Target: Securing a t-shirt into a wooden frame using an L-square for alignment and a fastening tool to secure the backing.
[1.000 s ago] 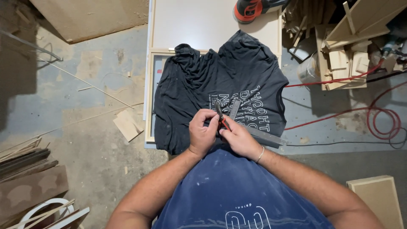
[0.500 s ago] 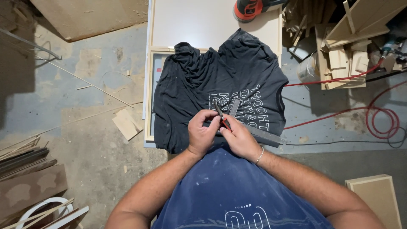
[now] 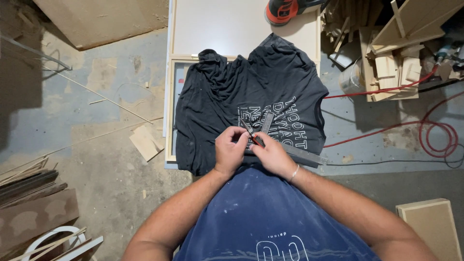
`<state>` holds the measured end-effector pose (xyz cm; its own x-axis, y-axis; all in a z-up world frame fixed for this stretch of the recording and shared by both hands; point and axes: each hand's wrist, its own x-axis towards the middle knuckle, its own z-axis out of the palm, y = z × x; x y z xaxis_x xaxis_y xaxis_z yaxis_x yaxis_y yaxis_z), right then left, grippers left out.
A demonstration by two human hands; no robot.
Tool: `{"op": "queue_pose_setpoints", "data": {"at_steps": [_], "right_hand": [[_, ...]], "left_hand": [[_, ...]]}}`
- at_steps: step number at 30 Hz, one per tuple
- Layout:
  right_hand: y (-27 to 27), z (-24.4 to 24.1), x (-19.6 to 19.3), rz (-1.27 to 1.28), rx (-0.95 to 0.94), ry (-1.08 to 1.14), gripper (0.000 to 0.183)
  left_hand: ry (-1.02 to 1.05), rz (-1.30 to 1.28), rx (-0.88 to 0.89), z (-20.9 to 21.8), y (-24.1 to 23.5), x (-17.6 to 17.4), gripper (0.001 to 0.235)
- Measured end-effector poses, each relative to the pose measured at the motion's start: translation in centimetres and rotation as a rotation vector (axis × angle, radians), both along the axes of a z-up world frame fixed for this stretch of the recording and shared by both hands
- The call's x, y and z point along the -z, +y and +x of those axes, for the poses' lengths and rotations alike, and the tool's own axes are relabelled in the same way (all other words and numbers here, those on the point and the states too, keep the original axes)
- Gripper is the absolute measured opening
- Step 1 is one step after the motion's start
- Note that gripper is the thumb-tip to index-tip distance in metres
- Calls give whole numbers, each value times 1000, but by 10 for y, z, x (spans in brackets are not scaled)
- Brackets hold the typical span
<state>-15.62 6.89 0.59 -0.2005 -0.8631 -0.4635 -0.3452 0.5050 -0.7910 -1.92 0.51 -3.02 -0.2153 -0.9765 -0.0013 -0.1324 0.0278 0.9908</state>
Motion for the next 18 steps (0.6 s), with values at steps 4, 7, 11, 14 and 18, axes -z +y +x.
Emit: {"op": "queue_pose_setpoints", "data": {"at_steps": [4,7,11,14,18], "right_hand": [[1,-7,96,100,15,-61,31],[-3,8,98,147,-60,-129,33],[-5,12,99,219,-111,-50,34],[-12,16,74,271,-134,46,38],[-17,25,84,333,-193,103,48]], "left_hand": [[312,805,-99,-14,-3,39,26],[440,967,30,-13,-9,67,75],[477,984,37,-26,-10,101,87],[454,990,-137,-32,-7,134,95],[393,981,-225,-31,-5,118,90]]}}
